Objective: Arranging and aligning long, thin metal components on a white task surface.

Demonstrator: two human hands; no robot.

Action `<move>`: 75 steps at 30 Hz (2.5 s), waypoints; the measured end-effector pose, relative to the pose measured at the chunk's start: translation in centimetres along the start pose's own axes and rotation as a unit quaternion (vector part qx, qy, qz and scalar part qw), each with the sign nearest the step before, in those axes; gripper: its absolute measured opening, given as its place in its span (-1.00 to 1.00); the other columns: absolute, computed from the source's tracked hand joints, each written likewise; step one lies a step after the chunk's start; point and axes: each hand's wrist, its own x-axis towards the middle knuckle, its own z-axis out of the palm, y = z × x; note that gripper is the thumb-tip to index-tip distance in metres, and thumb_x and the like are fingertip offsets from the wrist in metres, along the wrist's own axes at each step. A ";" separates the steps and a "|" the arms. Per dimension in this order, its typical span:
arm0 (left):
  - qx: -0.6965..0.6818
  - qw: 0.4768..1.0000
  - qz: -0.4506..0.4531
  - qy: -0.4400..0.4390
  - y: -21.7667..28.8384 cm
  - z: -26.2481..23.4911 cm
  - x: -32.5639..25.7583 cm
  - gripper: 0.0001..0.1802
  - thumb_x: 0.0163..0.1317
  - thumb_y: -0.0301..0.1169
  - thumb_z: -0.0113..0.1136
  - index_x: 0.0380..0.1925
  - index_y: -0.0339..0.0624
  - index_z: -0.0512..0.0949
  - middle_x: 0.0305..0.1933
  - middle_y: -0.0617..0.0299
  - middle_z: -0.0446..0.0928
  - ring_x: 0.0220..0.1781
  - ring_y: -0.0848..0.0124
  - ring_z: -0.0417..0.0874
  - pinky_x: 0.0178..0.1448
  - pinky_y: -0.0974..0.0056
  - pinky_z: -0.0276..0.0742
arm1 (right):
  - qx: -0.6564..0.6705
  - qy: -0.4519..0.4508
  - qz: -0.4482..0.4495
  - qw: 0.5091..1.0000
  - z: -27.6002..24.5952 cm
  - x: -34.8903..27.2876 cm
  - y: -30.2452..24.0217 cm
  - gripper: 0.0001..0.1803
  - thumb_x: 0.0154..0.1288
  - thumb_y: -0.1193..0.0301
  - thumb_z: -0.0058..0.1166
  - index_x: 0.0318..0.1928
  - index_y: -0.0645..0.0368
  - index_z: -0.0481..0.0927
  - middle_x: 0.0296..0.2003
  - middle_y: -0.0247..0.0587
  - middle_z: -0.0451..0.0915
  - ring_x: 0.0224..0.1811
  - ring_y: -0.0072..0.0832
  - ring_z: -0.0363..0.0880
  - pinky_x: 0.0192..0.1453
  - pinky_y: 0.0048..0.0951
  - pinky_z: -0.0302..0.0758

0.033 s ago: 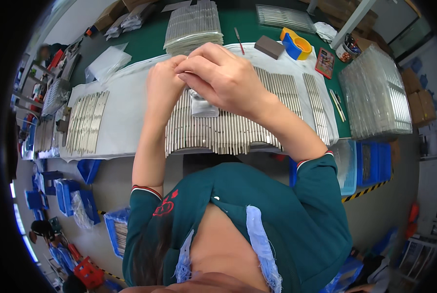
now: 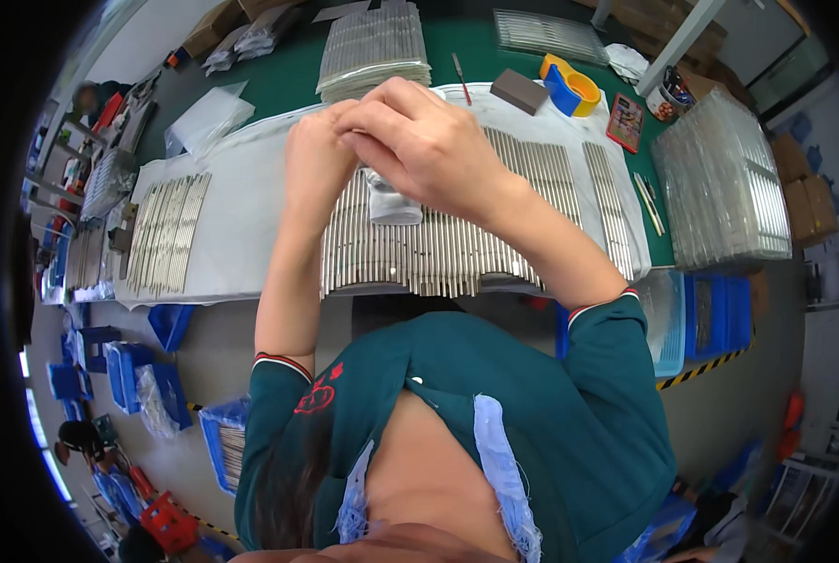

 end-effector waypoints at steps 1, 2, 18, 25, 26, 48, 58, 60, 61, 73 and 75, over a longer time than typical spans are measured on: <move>-0.040 0.999 0.029 0.007 0.2 0.1 0.4 -0.74 0.16 -0.22 0.17 -0.36 -0.16 0.68 -0.59 0.17 0.60 -0.53 0.26 0.64 -0.39 0.20 0.47 | -0.019 -0.004 -0.030 0.999 0.6 0.4 0.3 -0.87 0.17 0.44 0.19 -0.26 0.17 0.59 -0.34 -0.23 0.57 -0.41 -0.32 0.59 -0.41 -0.40 0.54; -0.117 0.993 -0.009 -0.019 0.6 -0.1 0.3 -0.75 0.21 -0.26 0.12 -0.35 -0.18 0.66 -0.60 0.17 0.60 -0.54 0.32 0.63 -0.39 0.22 0.48 | -0.033 -0.007 -0.008 0.999 0.8 0.4 0.6 -0.88 0.21 0.44 0.15 -0.27 0.18 0.53 -0.35 -0.23 0.58 -0.41 -0.29 0.61 -0.42 -0.38 0.54; 0.021 0.921 0.359 0.151 2.4 3.9 -4.3 -0.58 0.05 -0.44 0.29 -0.01 -0.09 0.57 -0.31 0.28 0.52 -0.26 0.30 0.53 -0.13 0.23 0.36 | 0.528 0.032 0.469 0.707 4.6 -3.6 5.4 -0.76 0.45 0.37 -0.14 0.00 0.18 0.51 -0.14 -0.26 0.58 -0.19 -0.47 0.60 -0.23 -0.45 0.57; 0.135 0.953 0.201 0.181 -1.1 4.3 -1.2 -0.32 -0.11 -0.42 0.34 0.14 -0.04 0.46 -0.17 0.20 0.42 -0.15 0.26 0.44 -0.10 0.20 0.29 | 0.649 0.246 0.507 0.511 6.5 -3.0 1.0 -0.63 0.49 0.27 -0.15 0.19 0.18 0.38 0.09 -0.24 0.49 0.14 -0.42 0.47 0.15 -0.40 0.50; 0.148 0.950 0.193 0.197 -1.4 4.0 -0.6 -0.31 -0.16 -0.42 0.32 0.13 -0.03 0.47 -0.31 0.26 0.44 -0.24 0.31 0.46 -0.09 0.20 0.28 | 0.658 0.265 0.473 0.523 6.6 -3.0 1.3 -0.62 0.49 0.27 -0.15 0.20 0.18 0.37 0.09 -0.24 0.49 0.15 -0.40 0.47 0.18 -0.39 0.48; -0.119 0.963 0.192 0.147 -0.5 6.0 -3.8 -0.92 0.10 -0.48 0.27 -0.40 -0.23 0.58 -0.48 0.16 0.58 -0.48 0.28 0.60 -0.40 0.27 0.50 | 0.937 0.230 0.207 0.164 7.3 -1.0 6.6 -0.37 0.29 0.29 0.01 0.31 0.28 0.20 0.37 -0.05 0.21 0.32 -0.18 0.28 0.36 -0.18 0.28; -0.156 0.971 0.144 0.109 0.5 6.0 -4.7 -0.74 0.05 -0.50 0.23 -0.22 -0.17 0.48 -0.53 0.17 0.51 -0.46 0.23 0.62 -0.39 0.19 0.50 | 0.733 0.192 0.336 0.559 7.6 -0.4 4.4 -0.25 0.20 -0.40 -0.25 0.29 -0.35 0.32 0.41 -0.34 0.14 0.48 -0.17 -0.12 0.35 0.41 -0.15; -0.133 0.968 0.167 0.132 1.2 5.7 -4.7 -0.75 0.04 -0.58 0.19 -0.22 -0.22 0.53 -0.49 0.16 0.56 -0.48 0.25 0.64 -0.40 0.28 0.52 | 0.718 0.206 0.368 0.555 7.5 0.0 3.4 -0.31 0.21 -0.39 -0.28 0.14 -0.31 0.49 0.39 -0.35 0.20 0.48 -0.18 -0.08 0.36 0.37 -0.22; -0.134 0.969 0.160 0.131 1.3 6.2 -5.3 -0.75 0.04 -0.58 0.19 -0.22 -0.22 0.53 -0.49 0.16 0.56 -0.48 0.25 0.64 -0.40 0.28 0.52 | 0.717 0.204 0.373 0.552 7.2 0.3 3.3 -0.31 0.21 -0.39 -0.28 0.14 -0.31 0.49 0.39 -0.35 0.20 0.48 -0.18 -0.08 0.36 0.37 -0.22; -0.154 0.948 0.276 0.049 -0.8 5.9 -7.7 -0.61 0.06 -0.55 0.26 -0.04 -0.17 0.52 -0.31 0.17 0.55 -0.34 0.30 0.59 -0.29 0.28 0.55 | 0.962 0.084 0.138 0.222 -2.5 0.8 3.2 -0.28 0.25 -0.07 0.10 0.33 -0.03 0.29 0.38 -0.10 0.19 0.30 -0.25 0.34 -0.07 -0.25 0.57; -0.037 0.975 0.213 0.047 -4.1 5.1 -6.6 -0.61 0.07 -0.45 0.28 -0.05 -0.15 0.53 -0.19 0.15 0.56 -0.16 0.27 0.59 -0.15 0.22 0.55 | 0.919 0.070 0.078 0.380 -4.3 -1.0 4.6 -0.63 0.34 0.13 0.07 0.05 0.03 0.55 0.25 -0.18 0.40 0.12 -0.34 0.52 -0.18 -0.40 0.55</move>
